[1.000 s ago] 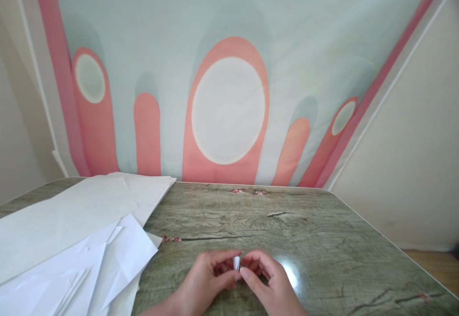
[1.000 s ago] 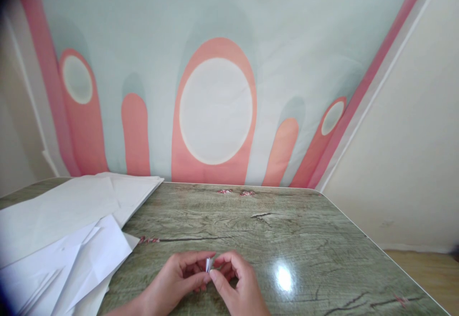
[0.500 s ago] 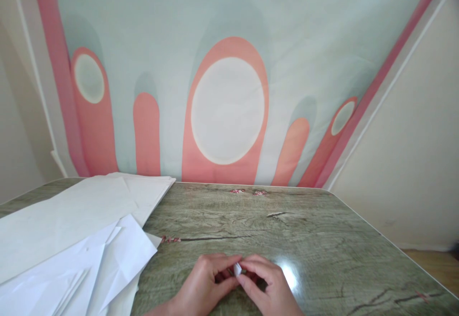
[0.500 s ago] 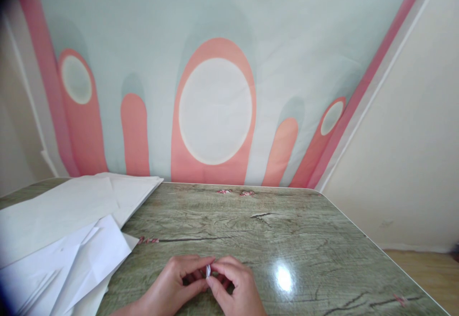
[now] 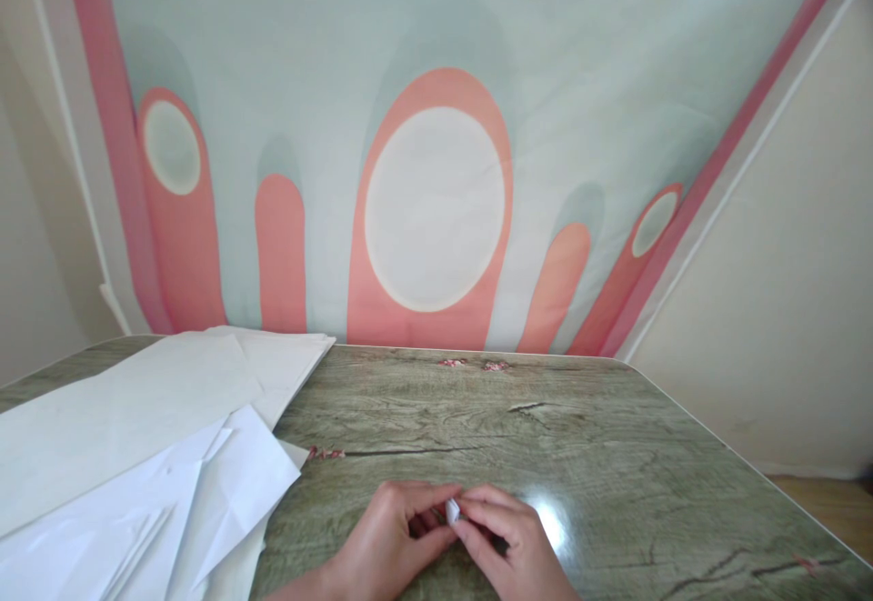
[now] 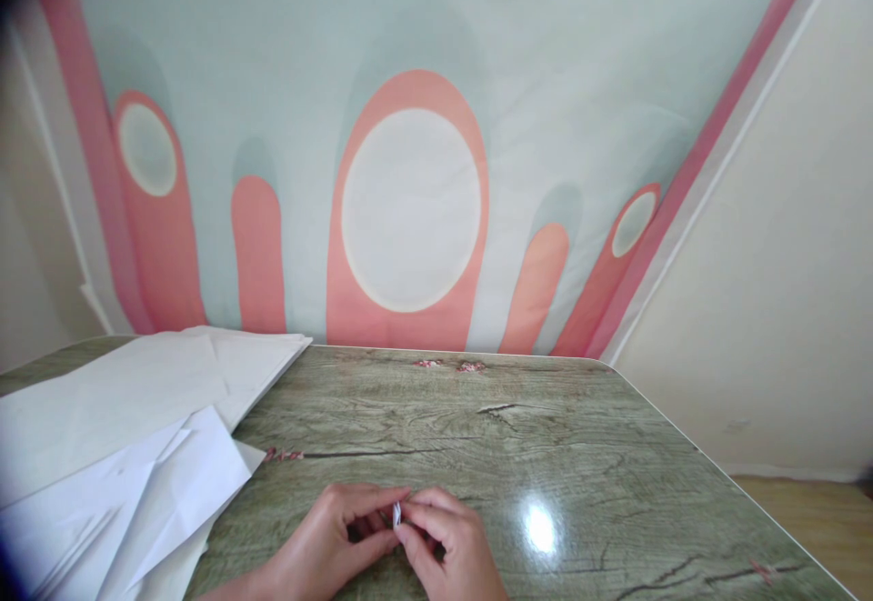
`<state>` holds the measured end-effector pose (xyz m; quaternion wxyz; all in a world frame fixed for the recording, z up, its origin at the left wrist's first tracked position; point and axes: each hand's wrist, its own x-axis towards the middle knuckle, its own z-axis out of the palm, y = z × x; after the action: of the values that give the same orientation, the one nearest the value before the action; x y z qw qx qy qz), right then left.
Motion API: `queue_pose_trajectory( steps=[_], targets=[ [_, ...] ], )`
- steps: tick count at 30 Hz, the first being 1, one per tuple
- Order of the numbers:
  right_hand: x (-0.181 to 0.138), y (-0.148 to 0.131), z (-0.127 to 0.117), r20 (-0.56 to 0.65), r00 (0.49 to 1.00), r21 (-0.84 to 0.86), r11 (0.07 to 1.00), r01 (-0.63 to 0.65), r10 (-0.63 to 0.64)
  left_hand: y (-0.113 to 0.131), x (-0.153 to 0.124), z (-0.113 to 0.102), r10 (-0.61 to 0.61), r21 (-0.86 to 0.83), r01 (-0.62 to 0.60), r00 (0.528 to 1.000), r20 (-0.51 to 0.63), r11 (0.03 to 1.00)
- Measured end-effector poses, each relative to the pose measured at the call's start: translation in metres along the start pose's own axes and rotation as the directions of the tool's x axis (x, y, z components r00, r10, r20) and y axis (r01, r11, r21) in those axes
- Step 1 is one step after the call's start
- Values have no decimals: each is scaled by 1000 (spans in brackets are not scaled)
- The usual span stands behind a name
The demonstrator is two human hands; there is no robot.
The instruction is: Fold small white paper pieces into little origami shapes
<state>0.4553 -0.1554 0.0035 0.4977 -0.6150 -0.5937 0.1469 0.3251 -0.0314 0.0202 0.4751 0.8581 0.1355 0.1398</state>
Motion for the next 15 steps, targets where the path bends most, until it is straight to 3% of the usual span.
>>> queue_pose_trajectory(
  steps=[15],
  targets=[
    [-1,3,0,-13,999,-72,997,40,-41,3,0,-1,-16,-12,16,1000,16,1000]
  ],
)
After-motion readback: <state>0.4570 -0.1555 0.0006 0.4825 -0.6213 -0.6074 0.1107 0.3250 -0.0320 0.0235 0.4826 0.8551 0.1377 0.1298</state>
